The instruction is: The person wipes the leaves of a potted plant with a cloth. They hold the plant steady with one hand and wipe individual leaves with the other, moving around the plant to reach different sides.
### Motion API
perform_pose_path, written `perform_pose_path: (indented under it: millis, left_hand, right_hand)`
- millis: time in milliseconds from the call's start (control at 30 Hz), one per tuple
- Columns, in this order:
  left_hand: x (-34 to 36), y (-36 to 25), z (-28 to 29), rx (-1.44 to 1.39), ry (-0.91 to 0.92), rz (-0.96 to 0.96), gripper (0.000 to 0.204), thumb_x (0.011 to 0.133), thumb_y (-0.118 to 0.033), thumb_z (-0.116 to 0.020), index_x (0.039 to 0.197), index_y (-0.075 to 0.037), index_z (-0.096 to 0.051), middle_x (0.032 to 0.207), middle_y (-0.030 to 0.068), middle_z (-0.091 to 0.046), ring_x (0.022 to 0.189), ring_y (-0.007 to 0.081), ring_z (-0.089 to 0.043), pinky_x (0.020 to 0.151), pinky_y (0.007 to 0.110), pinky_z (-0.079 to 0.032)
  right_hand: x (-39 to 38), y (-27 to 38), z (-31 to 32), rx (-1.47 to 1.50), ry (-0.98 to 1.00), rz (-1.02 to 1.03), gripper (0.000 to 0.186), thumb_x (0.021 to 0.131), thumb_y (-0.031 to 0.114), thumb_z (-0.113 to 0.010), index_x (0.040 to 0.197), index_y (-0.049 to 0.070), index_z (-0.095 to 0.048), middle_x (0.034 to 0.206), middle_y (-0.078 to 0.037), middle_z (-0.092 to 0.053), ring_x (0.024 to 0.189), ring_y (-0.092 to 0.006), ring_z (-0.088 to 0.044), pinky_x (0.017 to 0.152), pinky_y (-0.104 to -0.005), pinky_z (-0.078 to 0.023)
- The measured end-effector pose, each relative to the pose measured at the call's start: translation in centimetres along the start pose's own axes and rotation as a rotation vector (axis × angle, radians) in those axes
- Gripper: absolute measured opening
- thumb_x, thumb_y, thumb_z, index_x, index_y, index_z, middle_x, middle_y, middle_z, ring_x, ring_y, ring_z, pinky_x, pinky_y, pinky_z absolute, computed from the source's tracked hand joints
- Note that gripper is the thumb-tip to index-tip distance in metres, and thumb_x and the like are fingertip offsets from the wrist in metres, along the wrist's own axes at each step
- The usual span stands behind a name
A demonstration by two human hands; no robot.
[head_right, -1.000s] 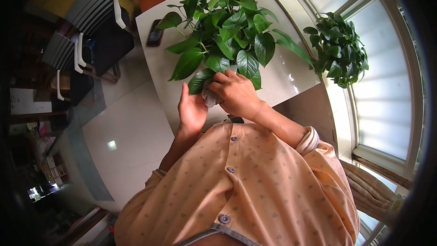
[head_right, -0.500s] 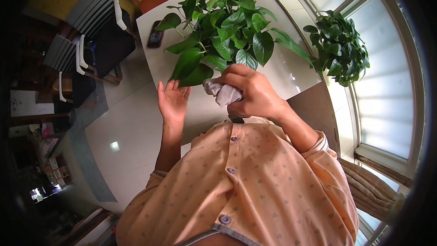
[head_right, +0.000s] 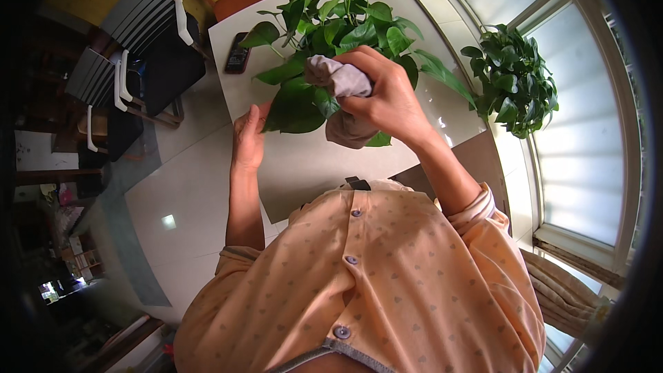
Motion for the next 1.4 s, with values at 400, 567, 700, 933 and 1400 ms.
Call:
perform_pose_path:
  millis: [400,567,700,933,1400]
  left_hand:
    - [1.7,0.7,-3.2,-0.598,0.085,0.146,0.062,0.095,-0.039,-0.049,0.141,0.000,-0.036,0.137,0.0125,-0.048,0.127,0.0235,-0.044,0.105,0.039,-0.035]
    - [1.2,0.8,-4.8,-0.687,0.076,0.158,0.058,0.096,-0.040,-0.048,0.141,-0.004,-0.041,0.136,0.0097,-0.049,0.125,0.0211,-0.045,0.106,0.039,-0.034]
    - [0.4,0.3,-5.8,-0.660,0.103,0.129,0.067,0.098,-0.050,-0.036,0.147,-0.005,-0.026,0.145,0.0117,-0.038,0.133,0.0249,-0.036,0.110,0.042,-0.028]
    - [-0.7,0.5,-6.4,-0.696,0.068,0.112,0.068,0.097,-0.056,-0.033,0.147,-0.009,-0.029,0.145,0.0096,-0.038,0.134,0.0235,-0.035,0.112,0.041,-0.027]
    - [-1.0,1.6,-6.9,-1.017,0.148,0.143,0.071,0.096,-0.061,-0.029,0.148,-0.013,-0.025,0.134,0.0120,-0.050,0.114,0.0245,-0.055,0.100,0.039,-0.044]
  right_hand:
    - [1.0,-4.6,-6.2,-0.185,0.060,0.064,0.049,0.064,0.014,-0.069,0.112,0.005,-0.061,0.102,-0.014,-0.061,0.095,-0.0347,-0.058,0.082,-0.0398,-0.049]
    - [0.5,-4.9,-7.8,-0.178,0.137,-0.026,0.053,0.066,0.007,-0.068,0.117,0.002,-0.058,0.116,-0.014,-0.056,0.100,-0.0356,-0.057,0.085,-0.0382,-0.047]
    - [0.2,-4.7,-8.2,-0.239,0.101,0.010,0.056,0.063,0.014,-0.069,0.117,0.007,-0.060,0.113,-0.010,-0.057,0.092,-0.0339,-0.061,0.077,-0.0402,-0.051]
    - [-0.4,-3.4,-10.2,-0.219,0.238,0.034,0.057,0.062,0.014,-0.069,0.117,0.004,-0.060,0.111,-0.010,-0.056,0.091,-0.0356,-0.061,0.075,-0.0423,-0.051]
    - [-2.9,-0.1,-12.5,-0.034,0.496,0.204,0.058,0.063,0.010,-0.071,0.120,0.005,-0.061,0.113,-0.009,-0.055,0.092,-0.0320,-0.061,0.073,-0.0399,-0.050]
Point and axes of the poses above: each hand's wrist, its own x-axis towards the middle knuckle, its own z-axis out of the back of the hand, y = z × x, the point moved 9 cm from there along x, towards the middle knuckle
